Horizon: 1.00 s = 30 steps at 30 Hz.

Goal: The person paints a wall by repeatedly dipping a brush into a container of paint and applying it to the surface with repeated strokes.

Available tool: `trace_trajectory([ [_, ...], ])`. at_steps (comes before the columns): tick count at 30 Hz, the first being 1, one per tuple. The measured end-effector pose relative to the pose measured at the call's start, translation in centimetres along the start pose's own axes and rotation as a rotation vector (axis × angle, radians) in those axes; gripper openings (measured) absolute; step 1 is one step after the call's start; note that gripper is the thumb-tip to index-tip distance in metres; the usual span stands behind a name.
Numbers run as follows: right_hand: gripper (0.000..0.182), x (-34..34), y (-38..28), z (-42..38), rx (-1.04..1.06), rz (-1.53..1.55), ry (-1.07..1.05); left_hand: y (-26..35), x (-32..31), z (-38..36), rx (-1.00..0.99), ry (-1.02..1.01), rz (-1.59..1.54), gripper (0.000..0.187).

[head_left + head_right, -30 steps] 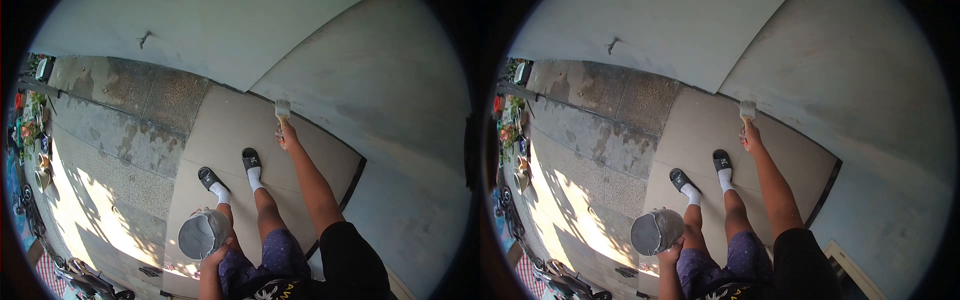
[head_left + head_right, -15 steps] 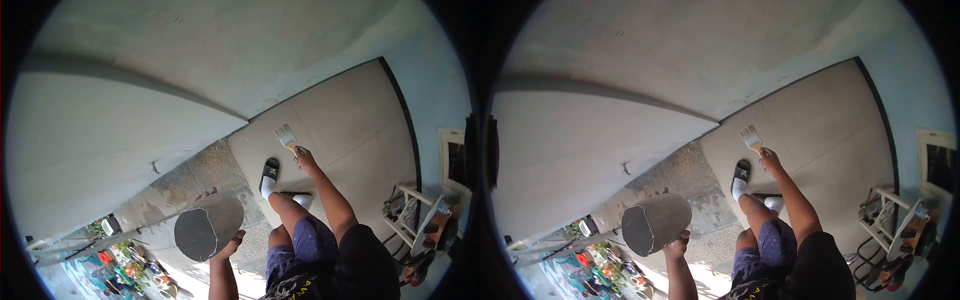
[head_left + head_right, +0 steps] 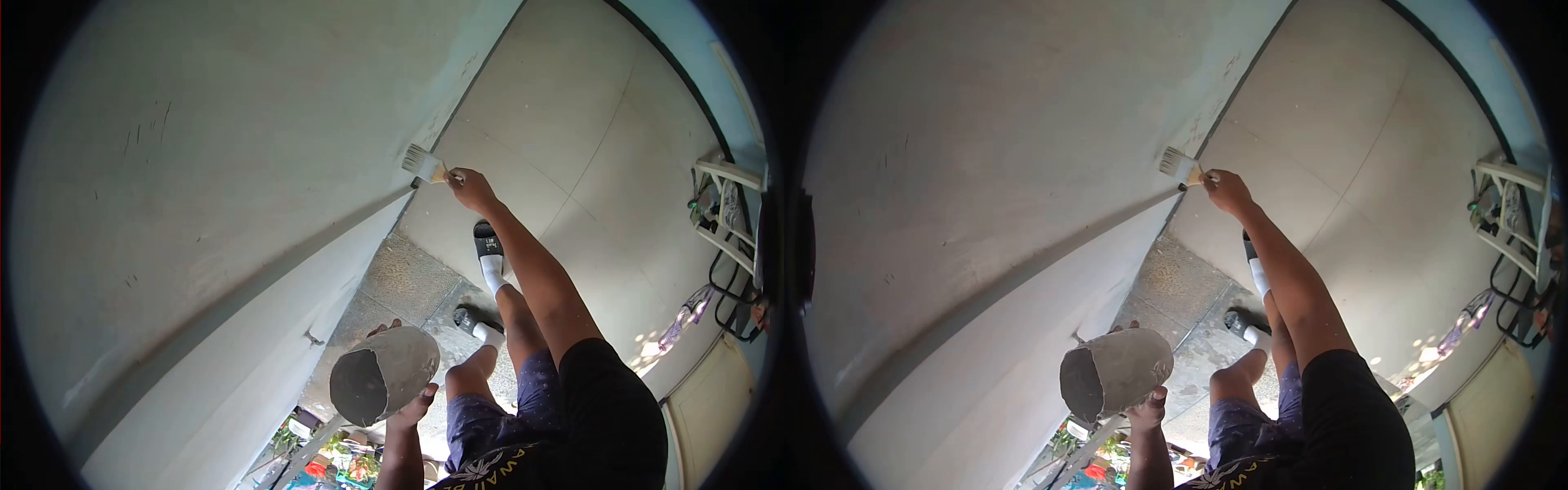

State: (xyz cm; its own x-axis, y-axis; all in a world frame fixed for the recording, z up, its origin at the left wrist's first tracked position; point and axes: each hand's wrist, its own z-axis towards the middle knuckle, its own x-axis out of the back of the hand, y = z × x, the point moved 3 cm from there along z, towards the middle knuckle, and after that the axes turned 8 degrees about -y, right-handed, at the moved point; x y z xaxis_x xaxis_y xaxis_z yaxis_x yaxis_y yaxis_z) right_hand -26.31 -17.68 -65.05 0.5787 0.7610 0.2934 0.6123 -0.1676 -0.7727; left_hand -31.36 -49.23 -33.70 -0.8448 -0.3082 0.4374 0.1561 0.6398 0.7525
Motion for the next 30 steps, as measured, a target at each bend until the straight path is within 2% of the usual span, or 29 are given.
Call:
trace_trajectory([
  [4, 0.036, 0.4, -1.3, 0.9, -0.009, 0.099, -0.005, 0.7, 0.1, 0.5, 0.063, -0.053, -0.023, 0.114],
  [6, 0.036, -0.6, -2.5, 1.5, 0.021, -0.085, -0.111, 1.0, 0.3, 0.7, 0.053, -0.044, -0.042, 0.115],
  [10, 0.037, -0.3, -0.3, 0.9, -0.05, -0.018, -0.007, 3.5, 0.1, 3.3, 0.039, -0.159, -0.022, 0.117],
  [12, 0.039, 0.1, 0.6, -0.1, -0.083, 0.078, -0.004, 5.4, -0.1, 4.8, -0.22, -0.104, -0.122, 0.118],
  [15, 0.039, -1.0, -0.9, 1.6, -0.097, 0.03, -0.002, 5.5, 0.5, 4.6, -0.126, -0.147, -0.133, 0.119],
  [18, 0.039, -1.6, -1.6, 2.2, -0.135, -0.058, -0.05, 5.8, 0.2, 4.8, -0.194, -0.055, -0.147, 0.12],
  [21, 0.038, -1.0, 0.0, 0.8, -0.145, 0.075, -0.048, 5.8, 0.3, 4.6, -0.16, -0.052, -0.156, 0.121],
  [22, 0.037, -1.1, 0.7, 0.4, -0.066, 0.04, 0.042, 6.0, 0.3, 4.8, -0.163, -0.052, -0.156, 0.121],
  [26, 0.038, -1.2, -0.3, 1.4, -0.08, 0.089, -0.016, 6.0, -0.1, 4.9, -0.185, -0.077, -0.145, 0.12],
  [28, 0.037, -1.7, -1.2, 1.8, -0.092, -0.043, -0.075, 6.0, -0.1, 4.9, -0.192, -0.105, -0.111, 0.12],
  [30, 0.037, -1.4, -0.6, 1.3, -0.12, -0.006, -0.034, 6.3, -0.5, 5.2, -0.205, -0.076, -0.151, 0.119],
])
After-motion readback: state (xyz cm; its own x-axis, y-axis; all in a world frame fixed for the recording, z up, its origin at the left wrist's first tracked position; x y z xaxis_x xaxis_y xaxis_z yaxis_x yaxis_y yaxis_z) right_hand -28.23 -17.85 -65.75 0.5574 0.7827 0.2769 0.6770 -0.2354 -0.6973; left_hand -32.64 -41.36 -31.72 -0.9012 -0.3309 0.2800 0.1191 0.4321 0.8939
